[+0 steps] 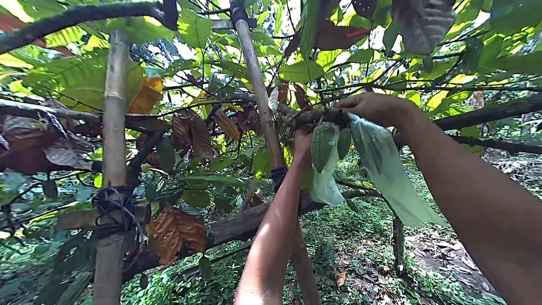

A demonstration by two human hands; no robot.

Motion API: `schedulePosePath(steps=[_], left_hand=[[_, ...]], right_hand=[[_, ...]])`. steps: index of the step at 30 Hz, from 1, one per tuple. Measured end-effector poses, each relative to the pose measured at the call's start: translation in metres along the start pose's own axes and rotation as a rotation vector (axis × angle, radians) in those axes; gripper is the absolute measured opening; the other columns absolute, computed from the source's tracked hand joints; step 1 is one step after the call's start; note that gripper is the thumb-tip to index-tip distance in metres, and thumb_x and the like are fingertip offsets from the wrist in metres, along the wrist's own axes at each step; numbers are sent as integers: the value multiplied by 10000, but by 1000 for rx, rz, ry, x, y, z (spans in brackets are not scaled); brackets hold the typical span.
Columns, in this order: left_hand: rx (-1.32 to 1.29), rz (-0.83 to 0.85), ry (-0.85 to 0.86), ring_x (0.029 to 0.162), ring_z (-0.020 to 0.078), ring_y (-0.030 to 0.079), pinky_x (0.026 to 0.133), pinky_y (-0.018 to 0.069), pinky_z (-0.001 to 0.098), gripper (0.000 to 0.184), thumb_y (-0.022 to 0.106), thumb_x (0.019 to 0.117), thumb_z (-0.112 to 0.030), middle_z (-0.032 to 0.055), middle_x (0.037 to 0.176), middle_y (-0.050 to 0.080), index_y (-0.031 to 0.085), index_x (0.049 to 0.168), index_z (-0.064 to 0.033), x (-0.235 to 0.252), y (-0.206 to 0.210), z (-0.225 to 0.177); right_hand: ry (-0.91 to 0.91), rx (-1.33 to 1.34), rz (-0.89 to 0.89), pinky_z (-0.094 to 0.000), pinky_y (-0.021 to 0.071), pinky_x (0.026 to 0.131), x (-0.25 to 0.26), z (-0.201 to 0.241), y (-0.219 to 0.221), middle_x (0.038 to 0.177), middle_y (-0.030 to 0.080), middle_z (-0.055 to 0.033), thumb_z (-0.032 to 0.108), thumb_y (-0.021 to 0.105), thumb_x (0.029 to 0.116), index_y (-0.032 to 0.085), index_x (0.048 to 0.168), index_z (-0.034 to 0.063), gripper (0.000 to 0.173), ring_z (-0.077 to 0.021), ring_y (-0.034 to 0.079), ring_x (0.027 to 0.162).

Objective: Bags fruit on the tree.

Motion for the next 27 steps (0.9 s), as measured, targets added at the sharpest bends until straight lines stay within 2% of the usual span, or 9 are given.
schedulePosePath(steps=[4, 7, 11, 14, 17, 21, 24, 25, 27], left_hand=[[216, 46, -15, 1017, 100, 582, 920, 487, 266, 287, 542, 1043, -86, 149, 1167, 627, 564, 1289, 60, 14, 4, 4], [207, 109, -25, 1116, 145, 583, 984, 474, 288, 323, 509, 1058, -73, 196, 1272, 613, 540, 1344, 72, 28, 6, 19], [149, 87, -116, 1230, 216, 548, 1063, 435, 360, 364, 469, 1078, -95, 208, 1385, 560, 495, 1410, 51, 39, 10, 32], [186, 47, -101, 1329, 255, 497, 1125, 388, 373, 399, 459, 1081, -94, 227, 1463, 507, 458, 1451, 56, 43, 11, 35], [274, 28, -73, 1314, 256, 512, 1117, 394, 361, 389, 494, 1068, -90, 233, 1438, 532, 490, 1420, 73, 46, 10, 34], [394, -29, 26, 1204, 280, 576, 1043, 453, 391, 367, 587, 1032, -141, 245, 1312, 601, 558, 1322, 83, 41, 6, 31], [331, -68, -161, 1138, 216, 553, 1009, 436, 323, 339, 608, 1008, -59, 216, 1269, 583, 539, 1300, 100, 8, -1, -14], [290, -126, 23, 1054, 209, 595, 928, 488, 283, 319, 613, 991, -51, 245, 1185, 617, 560, 1247, 132, -1, -3, -14], [192, -100, -15, 999, 160, 537, 900, 443, 244, 252, 543, 1014, 0, 220, 1134, 578, 536, 1219, 147, -19, -4, -38]], right_hand=[[-14, 124, 31, -244, 554, 772, -3, -10, 0, 1047, 647, -31, 119, 419, 1087, 583, 1333, 75, 299, -50, 634, 860], [-15, 136, 43, -298, 543, 855, -2, -13, 0, 1146, 647, -64, 178, 419, 1088, 547, 1406, 87, 355, -94, 632, 967], [-4, 135, 54, -259, 559, 814, 3, -13, 2, 1040, 670, -23, 153, 410, 1084, 608, 1287, 79, 293, -66, 650, 900], [63, 199, -58, -284, 555, 774, 8, -14, 2, 1015, 667, -62, 115, 454, 1069, 616, 1265, 37, 266, -106, 649, 849], [120, 268, -153, -282, 568, 729, 12, -13, 3, 922, 676, -59, 68, 530, 1030, 654, 1156, 12, 186, -112, 654, 776], [104, 80, -198, -303, 531, 679, 18, -13, -2, 806, 625, -30, 64, 554, 1000, 651, 983, 21, 107, -93, 596, 697], [64, -1, -216, -317, 514, 713, 15, -7, -1, 896, 622, -54, 19, 538, 999, 656, 1129, 11, 175, -95, 581, 742], [29, 14, -186, -315, 528, 745, 15, -7, 0, 964, 645, -68, -4, 521, 999, 653, 1191, 22, 234, -98, 603, 789], [-5, 40, -87, -310, 542, 801, 15, -4, 3, 1083, 661, -86, -38, 483, 994, 624, 1301, 54, 350, -110, 633, 882]])
Point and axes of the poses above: each hand's wrist, its own x-axis towards the middle knuckle, its own y-axis out of the palm, z = x × y, the point moved 5 cm from there along x, towards the middle knuckle
